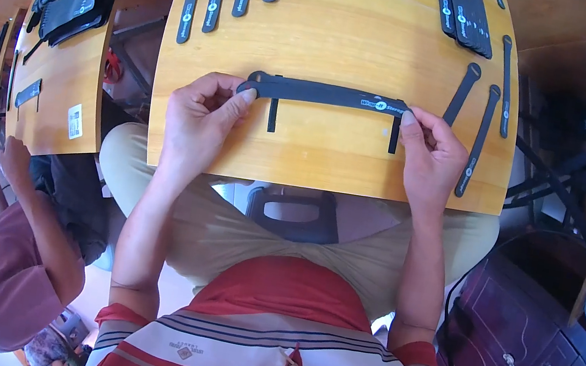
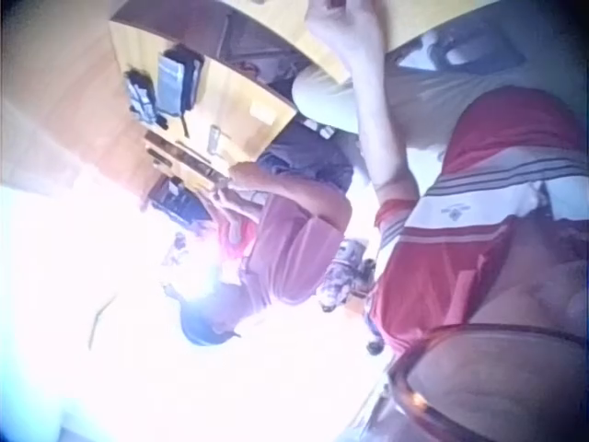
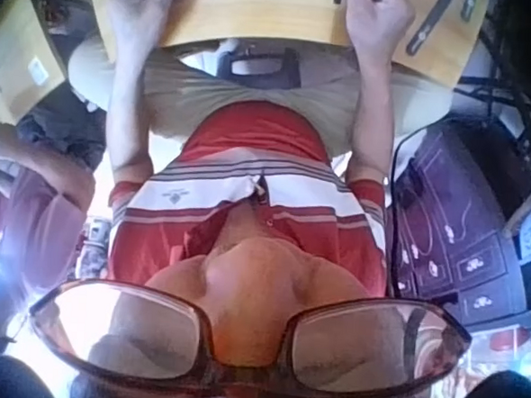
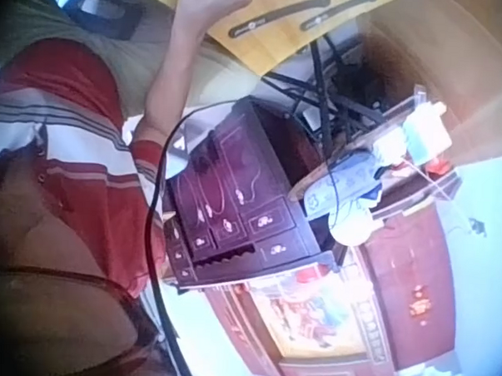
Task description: Inspecting and stacking flexible black straps at a workspace.
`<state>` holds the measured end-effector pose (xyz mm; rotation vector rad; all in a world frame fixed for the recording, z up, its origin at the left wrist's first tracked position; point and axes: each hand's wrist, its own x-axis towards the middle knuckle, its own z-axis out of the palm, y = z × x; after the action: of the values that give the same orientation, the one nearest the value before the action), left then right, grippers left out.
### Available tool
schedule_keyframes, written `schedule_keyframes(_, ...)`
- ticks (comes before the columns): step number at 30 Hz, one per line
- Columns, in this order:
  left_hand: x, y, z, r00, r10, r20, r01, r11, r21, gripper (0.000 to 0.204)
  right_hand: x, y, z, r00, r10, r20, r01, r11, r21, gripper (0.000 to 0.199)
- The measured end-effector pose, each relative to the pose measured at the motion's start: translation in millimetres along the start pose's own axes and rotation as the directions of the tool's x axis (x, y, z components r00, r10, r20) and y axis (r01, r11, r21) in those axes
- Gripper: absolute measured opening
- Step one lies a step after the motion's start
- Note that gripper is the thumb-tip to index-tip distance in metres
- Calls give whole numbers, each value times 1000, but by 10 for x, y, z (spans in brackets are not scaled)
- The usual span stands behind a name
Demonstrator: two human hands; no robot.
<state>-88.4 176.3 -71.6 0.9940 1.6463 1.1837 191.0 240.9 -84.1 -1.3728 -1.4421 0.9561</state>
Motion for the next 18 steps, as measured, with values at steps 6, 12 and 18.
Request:
schedule_keyframes(6,32,12,13,999,-27,29,25,998,62,13,31,13,-35,998,59,26,-60,998,21,13)
schedule_keyframes(12,53,-1,18,999,-30,23,30,999,22,14,39,-14,-26,999,36,33,-36,999,-16,11)
schedule_keyframes(18,53,11,38,998,-67,-5,67,998,17,16,43,-15,-13,1000,-10,28,13,996,-89,12)
